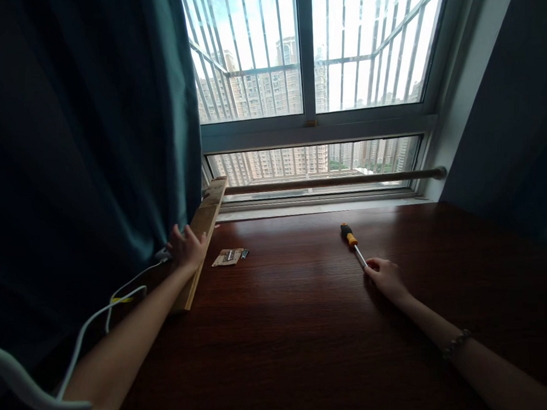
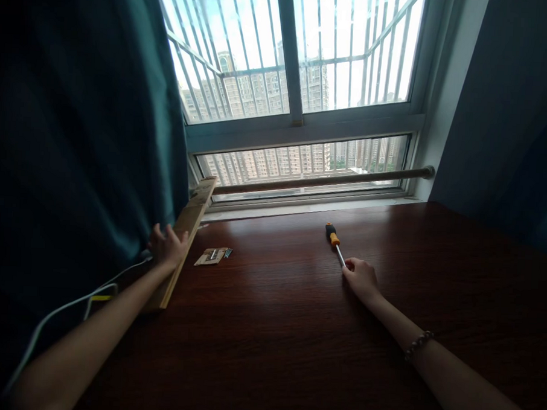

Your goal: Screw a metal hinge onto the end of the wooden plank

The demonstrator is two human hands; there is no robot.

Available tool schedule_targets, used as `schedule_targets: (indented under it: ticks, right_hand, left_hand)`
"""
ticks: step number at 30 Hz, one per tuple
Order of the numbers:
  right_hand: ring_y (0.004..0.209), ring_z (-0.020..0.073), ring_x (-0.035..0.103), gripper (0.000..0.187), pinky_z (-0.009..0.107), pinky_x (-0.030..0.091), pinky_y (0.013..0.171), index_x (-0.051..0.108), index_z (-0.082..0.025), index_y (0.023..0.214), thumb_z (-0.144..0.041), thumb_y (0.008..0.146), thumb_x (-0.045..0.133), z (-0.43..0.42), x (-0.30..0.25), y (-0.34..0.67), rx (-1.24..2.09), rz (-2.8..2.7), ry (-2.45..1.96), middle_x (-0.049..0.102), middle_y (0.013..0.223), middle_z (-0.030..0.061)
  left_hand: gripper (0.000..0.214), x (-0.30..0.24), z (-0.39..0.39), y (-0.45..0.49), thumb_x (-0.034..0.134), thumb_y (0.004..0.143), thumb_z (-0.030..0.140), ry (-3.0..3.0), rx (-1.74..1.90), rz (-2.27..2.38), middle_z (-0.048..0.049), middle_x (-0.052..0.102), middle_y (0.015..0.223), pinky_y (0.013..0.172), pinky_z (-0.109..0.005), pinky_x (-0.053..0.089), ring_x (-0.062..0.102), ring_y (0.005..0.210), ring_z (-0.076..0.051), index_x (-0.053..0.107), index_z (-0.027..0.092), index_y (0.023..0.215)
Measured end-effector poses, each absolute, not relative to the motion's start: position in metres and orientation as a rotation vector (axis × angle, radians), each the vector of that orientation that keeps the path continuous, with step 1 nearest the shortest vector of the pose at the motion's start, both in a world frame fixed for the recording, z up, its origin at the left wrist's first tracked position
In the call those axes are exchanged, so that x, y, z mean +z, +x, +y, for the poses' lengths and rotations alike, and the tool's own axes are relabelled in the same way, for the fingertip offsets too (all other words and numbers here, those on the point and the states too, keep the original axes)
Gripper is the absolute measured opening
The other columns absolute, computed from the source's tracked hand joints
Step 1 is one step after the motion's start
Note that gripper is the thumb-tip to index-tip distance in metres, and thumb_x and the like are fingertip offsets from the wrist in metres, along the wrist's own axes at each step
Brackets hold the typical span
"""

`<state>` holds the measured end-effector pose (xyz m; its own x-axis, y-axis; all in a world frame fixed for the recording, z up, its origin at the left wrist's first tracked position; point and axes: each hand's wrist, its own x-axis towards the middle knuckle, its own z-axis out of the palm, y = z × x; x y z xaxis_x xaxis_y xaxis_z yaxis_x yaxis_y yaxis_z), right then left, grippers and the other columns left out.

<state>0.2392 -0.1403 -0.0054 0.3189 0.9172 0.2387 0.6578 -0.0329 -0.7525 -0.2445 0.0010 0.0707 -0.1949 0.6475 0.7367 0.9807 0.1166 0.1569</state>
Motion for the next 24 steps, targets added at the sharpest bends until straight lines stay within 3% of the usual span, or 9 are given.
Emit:
schedule_targets:
  ticks: [3,8,15,17,19,21,24]
  right_hand:
    - [0.056,0.0142,0.053,0.020,0.025,0.038,0.052,0.066,-0.014,0.076,-0.029,0.063,0.061,-0.140,-0.005,0.243,0.695,-1.016,-1.553,0.062,0.065,0.0042]
    - [0.045,0.0068,0.040,0.017,0.020,0.028,0.037,0.064,-0.011,0.062,-0.025,0.054,0.071,-0.150,0.011,0.240,1.034,-0.705,-1.147,0.055,0.056,0.0026]
    - [0.044,0.0035,0.036,0.016,0.016,0.028,0.036,0.066,-0.009,0.065,-0.024,0.059,0.071,-0.179,0.034,0.201,1.487,-0.756,-0.922,0.048,0.053,-0.0006]
    - [0.043,0.0022,0.033,0.017,0.015,0.027,0.036,0.066,-0.009,0.066,-0.025,0.063,0.070,-0.187,0.034,0.192,1.605,-0.813,-0.860,0.046,0.052,-0.0018]
    - [0.043,0.0018,0.033,0.021,0.014,0.026,0.036,0.067,-0.009,0.069,-0.029,0.065,0.070,-0.192,0.032,0.186,1.690,-0.854,-0.808,0.046,0.053,-0.0017]
    - [0.045,0.0030,0.038,0.029,0.014,0.030,0.039,0.069,-0.010,0.075,-0.038,0.067,0.070,-0.194,0.030,0.182,1.732,-0.842,-0.790,0.049,0.057,0.0000]
    - [0.050,0.0057,0.044,0.045,0.017,0.033,0.041,0.070,-0.012,0.084,-0.053,0.066,0.065,-0.192,0.026,0.181,1.741,-0.796,-0.813,0.054,0.064,0.0026]
  left_hand:
    - [0.051,0.068,-0.017,-0.196,0.041,0.084,0.034,-1.812,-0.741,-1.577,-0.0238,0.025,0.139,0.099,-0.052,0.020,0.021,0.129,-0.034,0.035,0.005,0.126]
    - [0.046,0.055,-0.074,-0.102,0.039,0.086,0.027,-2.190,-0.510,-1.047,-0.0153,0.030,0.140,0.106,-0.051,0.009,0.013,0.133,-0.028,0.037,0.012,0.129]
    - [0.047,0.041,-0.113,-0.035,0.041,0.085,0.027,-2.220,-0.623,-0.854,-0.0155,0.034,0.138,0.103,-0.054,0.017,0.022,0.131,-0.030,0.035,0.011,0.130]
    - [0.037,0.040,-0.110,-0.040,0.040,0.086,0.022,-2.253,-0.630,-0.785,-0.0139,0.050,0.126,0.099,-0.049,0.028,0.038,0.122,-0.028,0.043,0.014,0.122]
    - [0.027,0.038,-0.107,-0.050,0.036,0.088,0.019,-2.359,-0.564,-0.737,-0.0096,0.064,0.099,0.086,-0.038,0.041,0.057,0.099,-0.022,0.050,0.016,0.111]
    - [0.022,0.037,-0.105,-0.061,0.034,0.088,0.022,-2.460,-0.499,-0.886,-0.0057,0.064,0.078,0.070,-0.030,0.045,0.061,0.077,-0.018,0.053,0.017,0.099]
    - [0.020,0.040,-0.099,-0.070,0.039,0.086,0.033,-2.414,-0.552,-1.481,-0.0052,0.063,0.074,0.060,-0.028,0.042,0.061,0.068,-0.019,0.049,0.018,0.094]
